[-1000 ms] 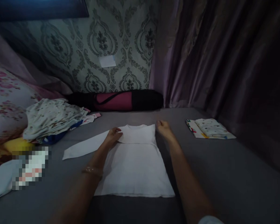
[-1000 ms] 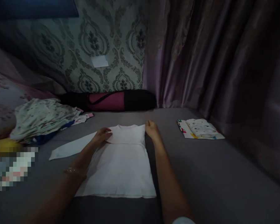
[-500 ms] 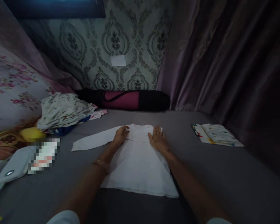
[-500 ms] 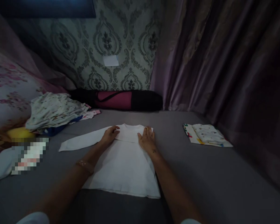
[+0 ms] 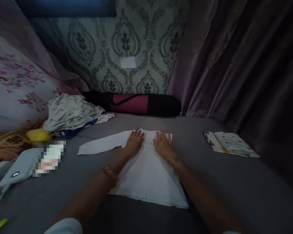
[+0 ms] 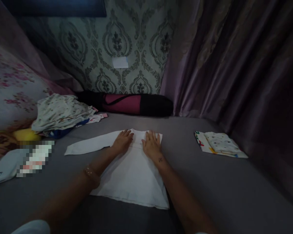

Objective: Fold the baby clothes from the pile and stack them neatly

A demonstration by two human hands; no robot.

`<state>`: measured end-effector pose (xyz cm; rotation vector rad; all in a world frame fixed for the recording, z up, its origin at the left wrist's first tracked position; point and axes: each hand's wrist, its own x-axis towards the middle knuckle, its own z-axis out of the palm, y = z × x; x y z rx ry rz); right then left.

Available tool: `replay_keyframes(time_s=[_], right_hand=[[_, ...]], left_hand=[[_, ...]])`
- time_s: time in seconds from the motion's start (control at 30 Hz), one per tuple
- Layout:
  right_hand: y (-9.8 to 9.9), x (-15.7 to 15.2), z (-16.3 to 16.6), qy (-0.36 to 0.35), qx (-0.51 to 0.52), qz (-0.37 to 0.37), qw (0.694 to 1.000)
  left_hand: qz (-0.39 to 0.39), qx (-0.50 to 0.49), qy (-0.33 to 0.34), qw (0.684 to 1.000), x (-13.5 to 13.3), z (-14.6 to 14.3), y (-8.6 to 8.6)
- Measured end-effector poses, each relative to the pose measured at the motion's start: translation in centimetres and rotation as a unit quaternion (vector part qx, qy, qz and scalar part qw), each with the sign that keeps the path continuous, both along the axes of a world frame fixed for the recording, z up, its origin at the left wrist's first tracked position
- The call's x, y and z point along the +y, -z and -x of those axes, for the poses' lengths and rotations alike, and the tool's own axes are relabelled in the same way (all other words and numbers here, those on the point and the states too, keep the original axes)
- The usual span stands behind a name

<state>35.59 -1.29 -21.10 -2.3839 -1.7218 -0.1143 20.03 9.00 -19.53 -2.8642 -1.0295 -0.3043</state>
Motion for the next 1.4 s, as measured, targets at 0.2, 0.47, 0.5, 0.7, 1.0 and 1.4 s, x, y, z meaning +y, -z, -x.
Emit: replay_keyframes(time_s=[0.2,0.47,0.5,0.7,1.0,1.4], right_hand=[[0.2,0.1,2.0,-0.127,0.051,0.065,0.989],[0.1,0.6,1.6,-0.122,0.085,0.11,0.983],[0.0,0.5,1.4,-0.116,0.088,0.103,0.984],[1.1,-0.5,-1.2,0.064,0.009,0.006,0.998],[2.2,-0.9,-2.7,0.09,0.003,0.049,0.995],[1.2,-0.3,-2.9,0.096,0.019,0.102,0.99]], left_hand=[[0.05,0.025,0.007,0.998,-0.9,0.5,2.4],[0.059,0.032,0.0,0.998,-0.7,0.7,2.5],[0.048,0.028,-0.001,0.998,-0.7,0.8,2.4],[0.066,0.005,-0.02,0.998,0.1,2.1,3.1],[0.131,-0.005,-0.022,0.991,0.1,2.6,2.9],[0.087,-0.219,-0.278,0.931,5.1,13.4,-0.8]])
